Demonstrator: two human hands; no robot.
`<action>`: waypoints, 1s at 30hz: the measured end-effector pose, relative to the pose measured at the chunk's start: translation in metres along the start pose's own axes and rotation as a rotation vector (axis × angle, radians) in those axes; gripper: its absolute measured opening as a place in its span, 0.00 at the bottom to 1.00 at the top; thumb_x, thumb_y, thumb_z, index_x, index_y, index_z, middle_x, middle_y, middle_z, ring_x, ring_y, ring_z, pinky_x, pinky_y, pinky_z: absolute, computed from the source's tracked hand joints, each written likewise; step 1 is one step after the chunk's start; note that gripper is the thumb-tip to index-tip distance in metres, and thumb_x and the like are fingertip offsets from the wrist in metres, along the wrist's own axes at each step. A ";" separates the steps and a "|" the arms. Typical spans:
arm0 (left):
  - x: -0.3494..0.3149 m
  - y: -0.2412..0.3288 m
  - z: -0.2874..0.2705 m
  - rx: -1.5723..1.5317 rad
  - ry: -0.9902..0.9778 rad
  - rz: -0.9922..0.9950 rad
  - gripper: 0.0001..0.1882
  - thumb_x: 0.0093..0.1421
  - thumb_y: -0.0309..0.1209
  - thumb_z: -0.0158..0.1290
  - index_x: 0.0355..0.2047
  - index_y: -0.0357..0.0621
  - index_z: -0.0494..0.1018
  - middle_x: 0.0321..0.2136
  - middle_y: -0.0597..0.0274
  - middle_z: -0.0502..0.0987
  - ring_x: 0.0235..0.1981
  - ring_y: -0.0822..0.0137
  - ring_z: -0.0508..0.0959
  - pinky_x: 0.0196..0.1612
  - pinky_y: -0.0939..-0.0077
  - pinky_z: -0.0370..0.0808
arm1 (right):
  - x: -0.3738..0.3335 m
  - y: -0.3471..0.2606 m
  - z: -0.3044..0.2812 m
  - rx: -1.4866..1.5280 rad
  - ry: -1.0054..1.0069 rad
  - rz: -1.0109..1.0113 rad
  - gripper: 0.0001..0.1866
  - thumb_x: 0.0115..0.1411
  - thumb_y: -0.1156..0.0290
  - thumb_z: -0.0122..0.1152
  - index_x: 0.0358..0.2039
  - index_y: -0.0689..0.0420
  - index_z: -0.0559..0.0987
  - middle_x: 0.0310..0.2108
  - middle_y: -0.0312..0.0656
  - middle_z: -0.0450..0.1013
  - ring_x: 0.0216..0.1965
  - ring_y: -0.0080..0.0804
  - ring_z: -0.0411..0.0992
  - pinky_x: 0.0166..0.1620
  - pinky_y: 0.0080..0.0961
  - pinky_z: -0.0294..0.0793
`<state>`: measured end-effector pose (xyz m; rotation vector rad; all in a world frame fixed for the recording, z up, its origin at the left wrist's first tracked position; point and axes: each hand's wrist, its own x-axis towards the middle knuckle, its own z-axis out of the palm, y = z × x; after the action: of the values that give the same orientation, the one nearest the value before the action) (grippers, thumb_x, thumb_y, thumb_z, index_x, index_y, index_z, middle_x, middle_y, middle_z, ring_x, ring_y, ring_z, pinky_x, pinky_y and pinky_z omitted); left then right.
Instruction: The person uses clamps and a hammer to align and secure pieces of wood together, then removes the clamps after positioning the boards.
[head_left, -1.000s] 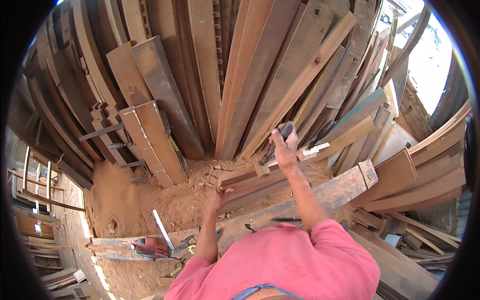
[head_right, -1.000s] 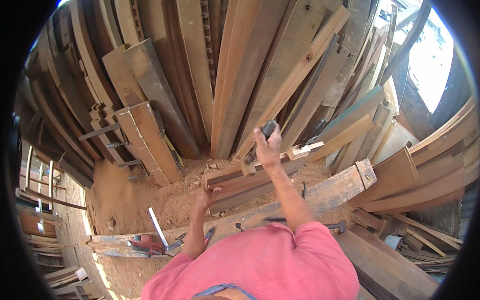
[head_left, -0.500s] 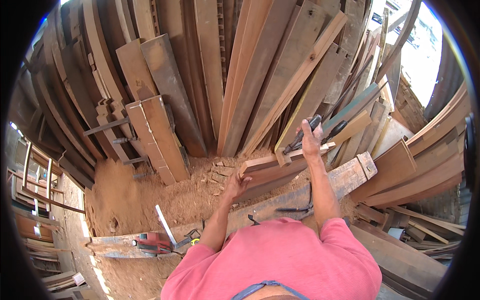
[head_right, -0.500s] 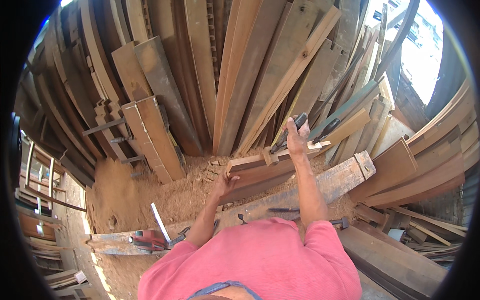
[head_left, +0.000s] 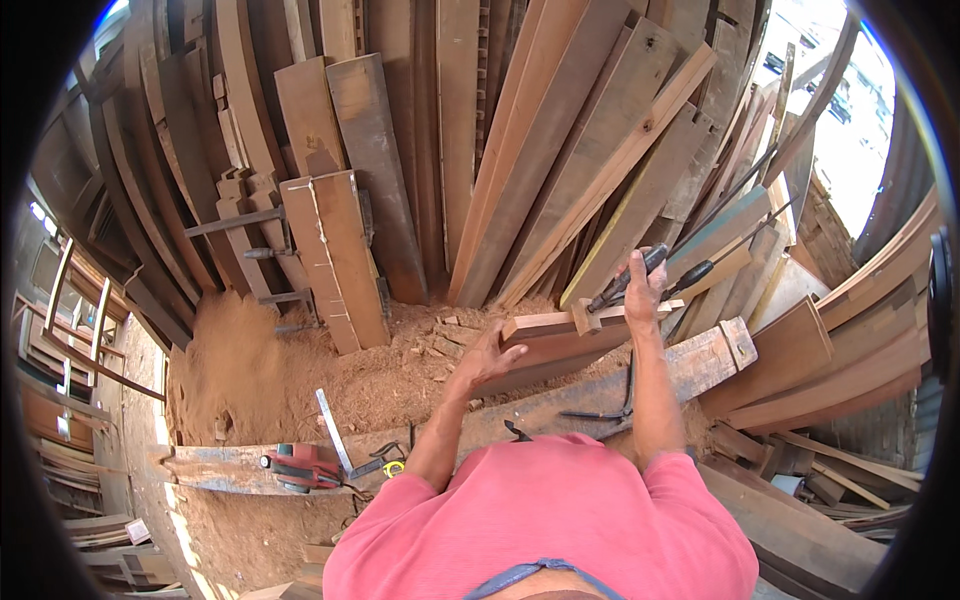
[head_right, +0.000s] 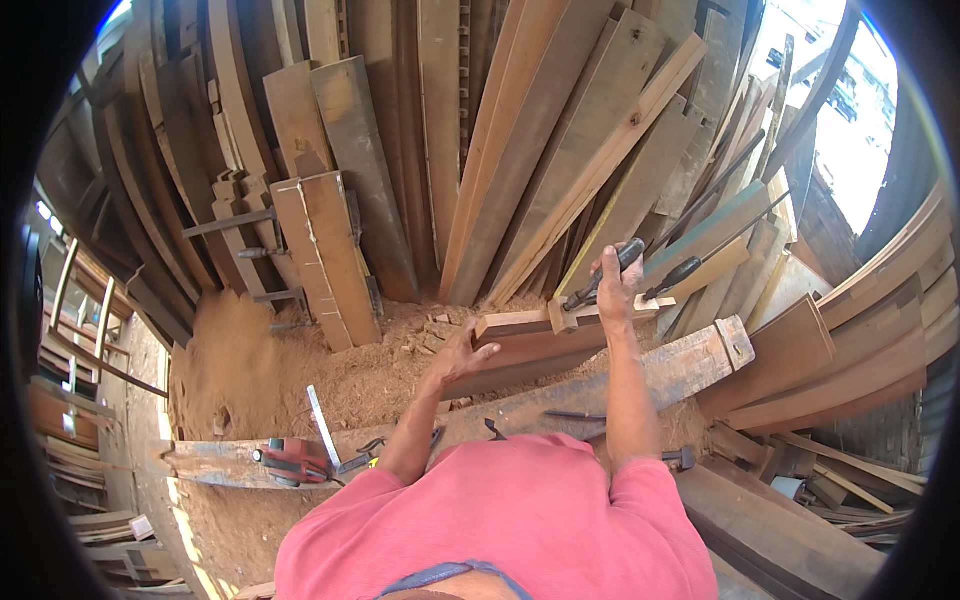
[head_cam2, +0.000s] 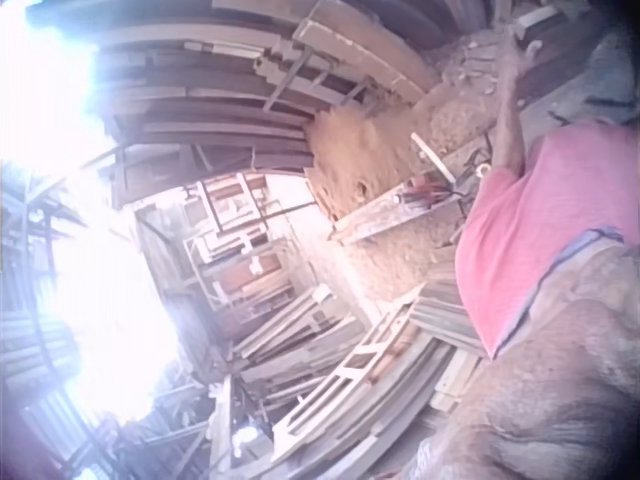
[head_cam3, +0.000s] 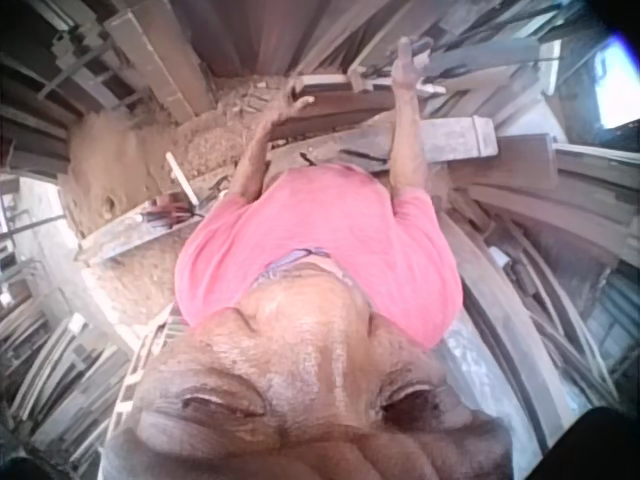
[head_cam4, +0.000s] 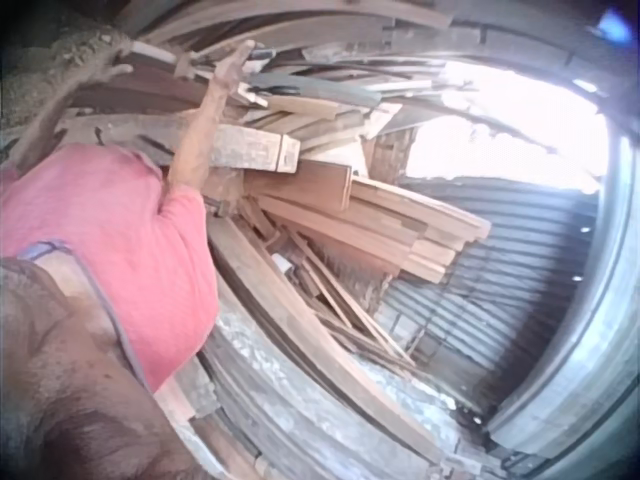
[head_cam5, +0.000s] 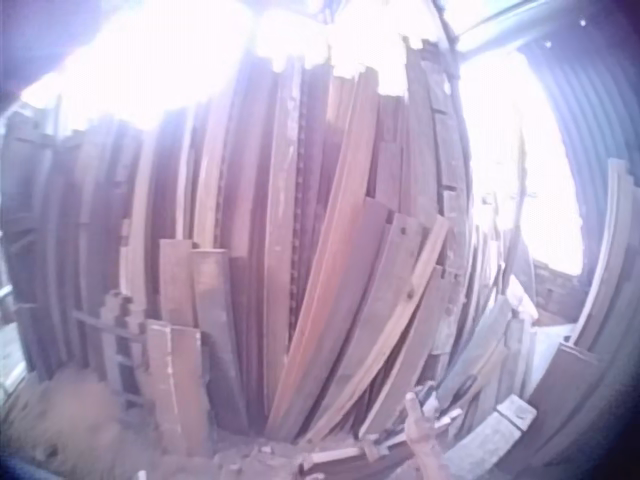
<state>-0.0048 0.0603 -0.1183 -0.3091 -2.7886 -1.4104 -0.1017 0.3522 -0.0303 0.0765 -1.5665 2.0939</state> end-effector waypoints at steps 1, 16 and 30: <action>0.004 0.032 -0.009 -0.030 -0.004 0.013 0.29 0.61 0.48 0.61 0.53 0.41 0.69 0.43 0.44 0.81 0.46 0.39 0.79 0.48 0.53 0.76 | 0.000 -0.003 -0.006 -0.017 0.007 0.007 0.08 0.69 0.69 0.57 0.40 0.56 0.68 0.25 0.36 0.69 0.27 0.24 0.70 0.31 0.24 0.72; 0.044 0.072 0.026 -0.028 0.377 -0.005 0.12 0.68 0.39 0.50 0.36 0.43 0.73 0.21 0.42 0.77 0.27 0.38 0.79 0.32 0.48 0.73 | 0.009 -0.009 -0.010 -0.032 -0.061 -0.005 0.08 0.69 0.70 0.56 0.40 0.57 0.67 0.26 0.37 0.69 0.27 0.25 0.71 0.32 0.25 0.72; 0.061 0.057 0.023 -0.009 0.699 -0.085 0.08 0.63 0.33 0.51 0.36 0.42 0.75 0.27 0.47 0.80 0.31 0.47 0.82 0.37 0.56 0.77 | 0.032 0.008 0.002 0.001 -0.280 0.102 0.16 0.66 0.64 0.62 0.43 0.56 0.65 0.34 0.37 0.70 0.33 0.25 0.73 0.38 0.26 0.74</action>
<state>-0.0524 0.1220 -0.0817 0.2625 -2.2332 -1.2284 -0.1329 0.3608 -0.0258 0.3085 -1.7631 2.2402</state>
